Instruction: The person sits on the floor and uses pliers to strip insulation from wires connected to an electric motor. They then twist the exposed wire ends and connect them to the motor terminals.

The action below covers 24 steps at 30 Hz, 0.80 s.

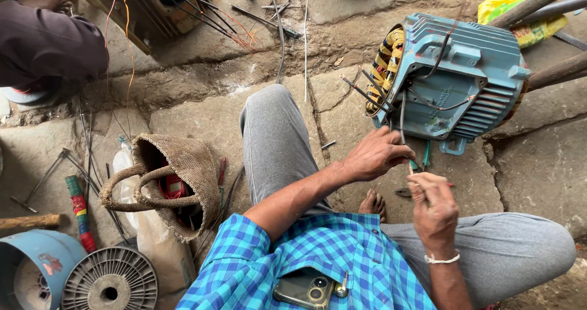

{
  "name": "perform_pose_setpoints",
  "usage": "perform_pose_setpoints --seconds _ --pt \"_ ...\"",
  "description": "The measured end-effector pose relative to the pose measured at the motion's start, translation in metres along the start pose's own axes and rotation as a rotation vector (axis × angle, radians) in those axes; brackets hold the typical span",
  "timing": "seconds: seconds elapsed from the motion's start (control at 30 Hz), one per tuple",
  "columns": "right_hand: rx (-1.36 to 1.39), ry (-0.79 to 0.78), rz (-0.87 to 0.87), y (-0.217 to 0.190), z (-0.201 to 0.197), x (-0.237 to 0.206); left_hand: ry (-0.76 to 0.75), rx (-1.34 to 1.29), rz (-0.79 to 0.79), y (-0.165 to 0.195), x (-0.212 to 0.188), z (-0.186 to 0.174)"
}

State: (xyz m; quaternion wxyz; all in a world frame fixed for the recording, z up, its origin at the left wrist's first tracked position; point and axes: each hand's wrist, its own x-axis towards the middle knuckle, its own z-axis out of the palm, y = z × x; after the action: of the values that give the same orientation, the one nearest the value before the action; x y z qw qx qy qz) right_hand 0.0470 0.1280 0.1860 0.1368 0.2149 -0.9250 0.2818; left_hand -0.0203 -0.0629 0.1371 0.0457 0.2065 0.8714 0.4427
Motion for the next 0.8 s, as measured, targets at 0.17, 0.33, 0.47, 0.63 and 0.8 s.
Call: perform_pose_setpoints --seconds 0.17,0.33,0.47,0.63,0.8 --pt "0.216 -0.028 0.195 -0.002 -0.010 0.013 0.191 0.156 0.324 -0.009 0.011 -0.005" --pt "0.324 -0.299 0.373 0.032 -0.003 0.017 -0.052 0.139 0.355 -0.033 0.017 0.010" --pt "0.914 -0.474 0.713 0.074 0.019 0.016 -0.049 0.110 0.397 -0.047 0.013 0.015" --pt "1.104 -0.383 0.762 0.074 0.038 0.010 0.034 0.125 0.434 -0.044 0.011 0.010" --pt "-0.091 0.041 -0.192 0.041 0.003 0.019 0.013 0.077 0.331 -0.025 0.019 0.007"
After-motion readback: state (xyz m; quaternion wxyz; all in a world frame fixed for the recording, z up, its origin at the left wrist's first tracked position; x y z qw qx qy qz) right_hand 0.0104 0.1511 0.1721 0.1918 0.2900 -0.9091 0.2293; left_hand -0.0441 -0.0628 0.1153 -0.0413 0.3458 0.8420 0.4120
